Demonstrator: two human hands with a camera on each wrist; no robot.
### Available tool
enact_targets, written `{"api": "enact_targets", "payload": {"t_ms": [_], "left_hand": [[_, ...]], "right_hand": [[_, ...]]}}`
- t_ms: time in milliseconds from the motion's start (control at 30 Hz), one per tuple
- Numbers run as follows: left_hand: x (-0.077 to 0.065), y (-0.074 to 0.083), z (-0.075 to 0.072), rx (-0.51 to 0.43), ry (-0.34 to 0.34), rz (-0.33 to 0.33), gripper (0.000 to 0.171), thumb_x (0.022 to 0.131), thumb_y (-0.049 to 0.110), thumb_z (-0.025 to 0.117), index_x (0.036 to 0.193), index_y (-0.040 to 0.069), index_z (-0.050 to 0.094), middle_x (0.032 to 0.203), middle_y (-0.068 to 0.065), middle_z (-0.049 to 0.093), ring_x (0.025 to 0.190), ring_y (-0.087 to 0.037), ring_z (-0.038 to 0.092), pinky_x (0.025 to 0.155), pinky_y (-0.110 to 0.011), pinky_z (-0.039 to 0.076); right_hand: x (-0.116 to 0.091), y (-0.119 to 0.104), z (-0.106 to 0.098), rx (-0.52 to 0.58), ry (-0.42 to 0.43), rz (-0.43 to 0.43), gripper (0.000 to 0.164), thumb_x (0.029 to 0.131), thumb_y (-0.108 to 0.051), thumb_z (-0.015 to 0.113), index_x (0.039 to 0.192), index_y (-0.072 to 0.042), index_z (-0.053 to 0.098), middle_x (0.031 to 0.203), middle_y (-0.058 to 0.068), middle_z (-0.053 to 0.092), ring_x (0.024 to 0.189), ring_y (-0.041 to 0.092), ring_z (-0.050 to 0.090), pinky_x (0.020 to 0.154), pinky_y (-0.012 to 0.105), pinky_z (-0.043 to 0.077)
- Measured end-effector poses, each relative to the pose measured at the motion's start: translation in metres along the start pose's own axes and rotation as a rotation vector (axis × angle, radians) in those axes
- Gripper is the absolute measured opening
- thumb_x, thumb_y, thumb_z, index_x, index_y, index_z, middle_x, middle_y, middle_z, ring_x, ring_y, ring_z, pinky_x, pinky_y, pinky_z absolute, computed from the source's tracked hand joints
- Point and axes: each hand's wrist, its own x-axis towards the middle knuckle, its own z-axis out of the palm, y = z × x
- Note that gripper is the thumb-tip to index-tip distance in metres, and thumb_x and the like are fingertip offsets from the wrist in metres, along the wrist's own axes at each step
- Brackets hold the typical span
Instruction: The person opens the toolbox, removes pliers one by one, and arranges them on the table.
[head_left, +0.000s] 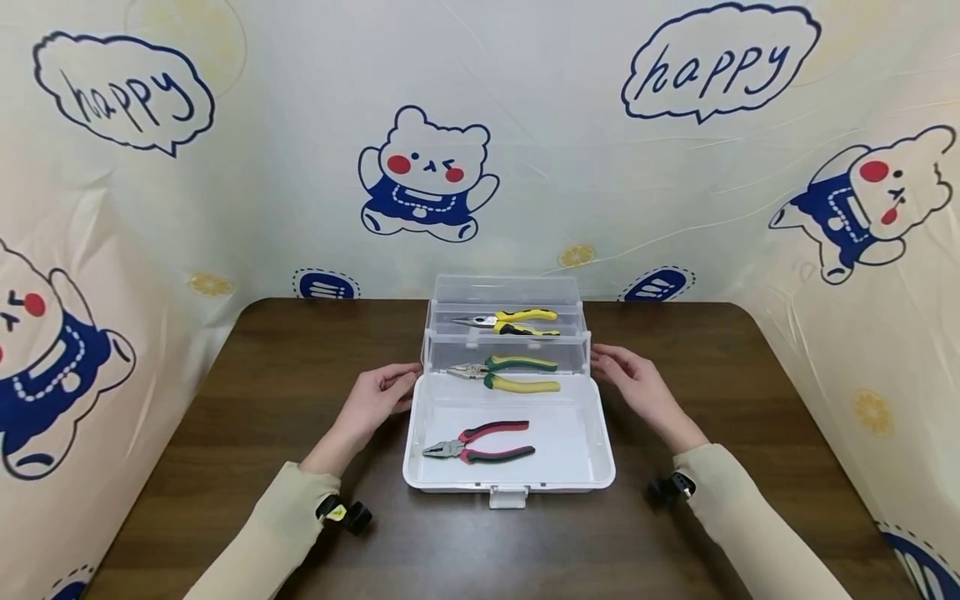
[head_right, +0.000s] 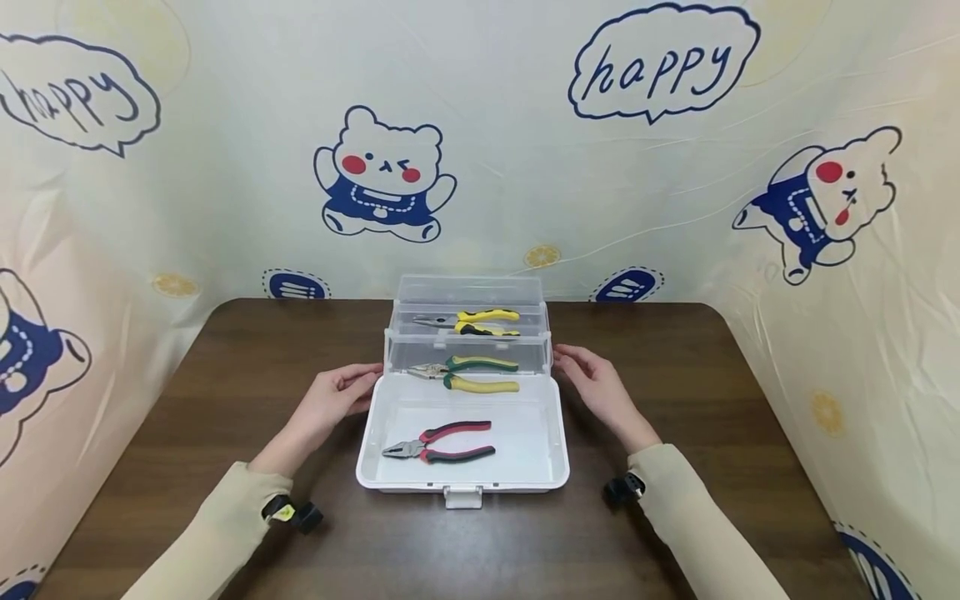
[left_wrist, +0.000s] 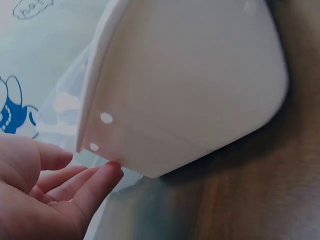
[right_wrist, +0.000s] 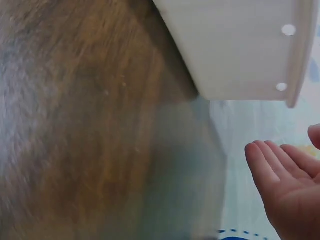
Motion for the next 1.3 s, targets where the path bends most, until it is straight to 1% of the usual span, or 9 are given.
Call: {"api": "enact_targets", "payload": {"t_ms": [67,167,267,467,633,767,900,1100,1300], "left_hand": [[-0.008,0.003,0.0,0.001,-0.019,-0.002,0.039,0.108,0.01,0.055,0.142,-0.009,0.057,0.138,-0.028,0.062,0.116,-0.026,0.068,0.088,-0.034,0.061],[-0.019,0.007,0.0,0.008,-0.029,-0.003,0.04,0.108,0.011,0.057,0.142,-0.01,0.057,0.136,-0.029,0.063,0.118,-0.031,0.068,0.087,-0.035,0.061],[-0.029,0.009,0.002,0.017,-0.03,0.003,0.041,0.107,0.011,0.059,0.141,-0.01,0.057,0.134,-0.029,0.065,0.117,-0.034,0.068,0.088,-0.038,0.061],[-0.042,0.007,0.003,0.06,-0.028,0.017,0.042,0.104,0.006,0.062,0.141,-0.013,0.056,0.131,-0.031,0.066,0.116,-0.035,0.069,0.088,-0.039,0.062],[-0.045,0.004,0.002,0.104,-0.038,0.019,0.045,0.101,0.004,0.064,0.142,-0.013,0.054,0.134,-0.031,0.064,0.12,-0.037,0.067,0.09,-0.039,0.061],[-0.047,0.003,0.001,0.105,-0.051,0.022,0.047,0.101,0.004,0.065,0.142,-0.013,0.054,0.135,-0.032,0.063,0.121,-0.039,0.066,0.093,-0.041,0.06],[-0.048,0.003,0.001,0.087,-0.06,0.025,0.047,0.101,0.005,0.066,0.143,-0.013,0.054,0.136,-0.032,0.062,0.122,-0.039,0.066,0.092,-0.041,0.06],[-0.049,0.003,0.004,0.048,-0.061,0.025,0.048,0.101,0.005,0.066,0.143,-0.013,0.053,0.135,-0.032,0.063,0.12,-0.038,0.066,0.088,-0.037,0.061],[-0.052,0.002,0.005,0.012,-0.08,0.013,0.049,0.101,0.005,0.066,0.144,-0.014,0.051,0.137,-0.032,0.062,0.122,-0.037,0.066,0.089,-0.036,0.061]], "right_hand": [[-0.001,-0.007,-0.003,-0.034,0.045,-0.041,0.042,0.111,-0.019,0.053,0.143,0.007,0.055,0.133,0.028,0.066,0.115,0.044,0.068,0.099,0.045,0.056],[-0.003,-0.018,-0.007,-0.094,0.125,-0.083,0.037,0.108,-0.019,0.058,0.137,0.005,0.062,0.125,0.025,0.071,0.107,0.041,0.071,0.091,0.03,0.06],[-0.004,-0.031,-0.01,-0.136,0.174,-0.11,0.033,0.107,-0.02,0.062,0.132,0.001,0.066,0.123,0.019,0.073,0.103,0.031,0.072,0.084,0.015,0.056],[0.001,-0.06,-0.01,-0.197,0.19,-0.187,0.031,0.103,-0.021,0.068,0.129,-0.005,0.07,0.123,0.013,0.074,0.105,0.023,0.071,0.085,0.009,0.051],[0.014,-0.085,-0.002,-0.235,0.129,-0.192,0.032,0.101,-0.02,0.071,0.13,-0.005,0.071,0.12,0.012,0.073,0.101,0.026,0.07,0.083,0.012,0.054],[0.028,-0.102,0.008,-0.28,0.056,-0.187,0.033,0.1,-0.019,0.073,0.129,-0.006,0.072,0.118,0.011,0.073,0.099,0.025,0.069,0.087,0.029,0.06],[0.042,-0.117,0.019,-0.335,-0.005,-0.18,0.033,0.099,-0.02,0.074,0.13,-0.007,0.072,0.119,0.01,0.072,0.102,0.025,0.067,0.092,0.044,0.059],[0.061,-0.128,0.035,-0.392,-0.102,-0.184,0.034,0.099,-0.023,0.074,0.128,-0.004,0.073,0.119,0.011,0.072,0.103,0.025,0.066,0.092,0.044,0.058],[0.073,-0.126,0.047,-0.429,-0.134,-0.195,0.029,0.099,-0.019,0.074,0.123,-0.004,0.076,0.118,0.012,0.071,0.101,0.026,0.064,0.09,0.043,0.057]]}}
